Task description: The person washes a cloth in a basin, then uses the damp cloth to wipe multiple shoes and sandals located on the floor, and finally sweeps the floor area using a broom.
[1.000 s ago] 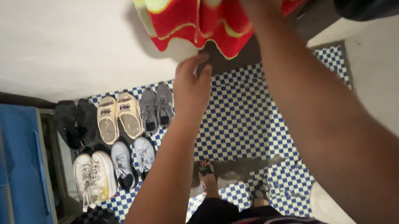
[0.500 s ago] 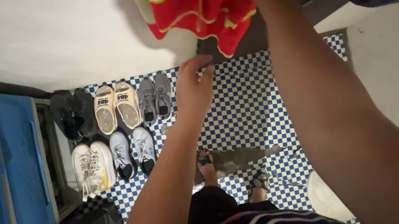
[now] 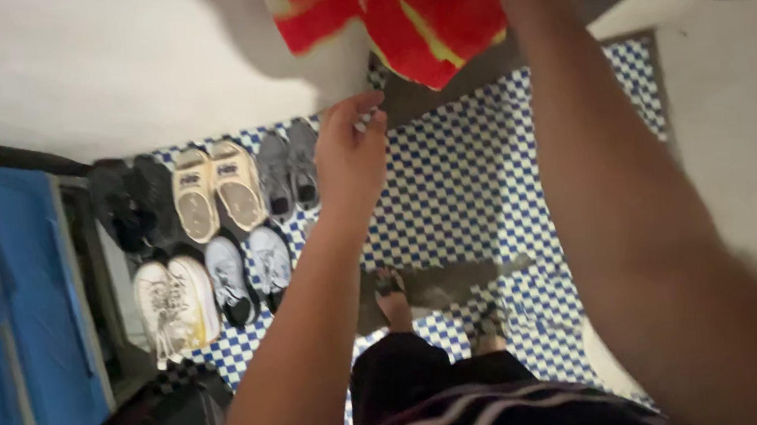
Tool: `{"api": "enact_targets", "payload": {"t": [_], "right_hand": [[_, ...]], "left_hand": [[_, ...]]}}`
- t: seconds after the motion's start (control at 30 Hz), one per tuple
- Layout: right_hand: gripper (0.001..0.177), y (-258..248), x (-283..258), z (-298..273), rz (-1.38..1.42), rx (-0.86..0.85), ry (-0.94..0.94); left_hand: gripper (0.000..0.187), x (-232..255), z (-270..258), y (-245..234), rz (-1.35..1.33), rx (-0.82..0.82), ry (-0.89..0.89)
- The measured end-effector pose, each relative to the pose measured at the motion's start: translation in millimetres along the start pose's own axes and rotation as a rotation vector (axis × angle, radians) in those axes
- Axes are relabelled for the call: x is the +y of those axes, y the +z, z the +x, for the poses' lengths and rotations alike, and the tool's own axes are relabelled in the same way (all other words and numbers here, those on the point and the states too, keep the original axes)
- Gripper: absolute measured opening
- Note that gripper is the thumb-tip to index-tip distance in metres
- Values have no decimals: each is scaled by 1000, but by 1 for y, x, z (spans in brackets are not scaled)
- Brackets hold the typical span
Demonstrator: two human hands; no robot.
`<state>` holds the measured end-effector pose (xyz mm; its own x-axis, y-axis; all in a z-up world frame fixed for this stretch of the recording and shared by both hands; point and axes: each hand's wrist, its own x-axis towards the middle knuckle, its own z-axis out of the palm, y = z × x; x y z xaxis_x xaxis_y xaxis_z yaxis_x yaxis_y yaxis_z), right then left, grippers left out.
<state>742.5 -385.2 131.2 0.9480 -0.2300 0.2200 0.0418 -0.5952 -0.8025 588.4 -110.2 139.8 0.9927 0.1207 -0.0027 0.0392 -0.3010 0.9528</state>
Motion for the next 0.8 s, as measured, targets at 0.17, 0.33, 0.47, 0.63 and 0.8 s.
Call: {"api": "enact_targets", "payload": {"t": [0.17,0.33,0.47,0.63,0.8], "right_hand": [[77,-75,-24,-97,0,17,-111],[62,-126,-24,-140,34,3,-233],[59,-177,-2,-192,116,100,-183],[56,-234,28,-261,240,248,-101],[53,-287,59,-324,339,412,-19]], "left_hand": [[22,-12,-6,40,59,3,142],[34,28,-22,89,74,-196,291],[44,59,-69,130,316,-432,491],[57,54,-149,173,628,-799,629],[63,25,-226,226,423,-994,557]]}}
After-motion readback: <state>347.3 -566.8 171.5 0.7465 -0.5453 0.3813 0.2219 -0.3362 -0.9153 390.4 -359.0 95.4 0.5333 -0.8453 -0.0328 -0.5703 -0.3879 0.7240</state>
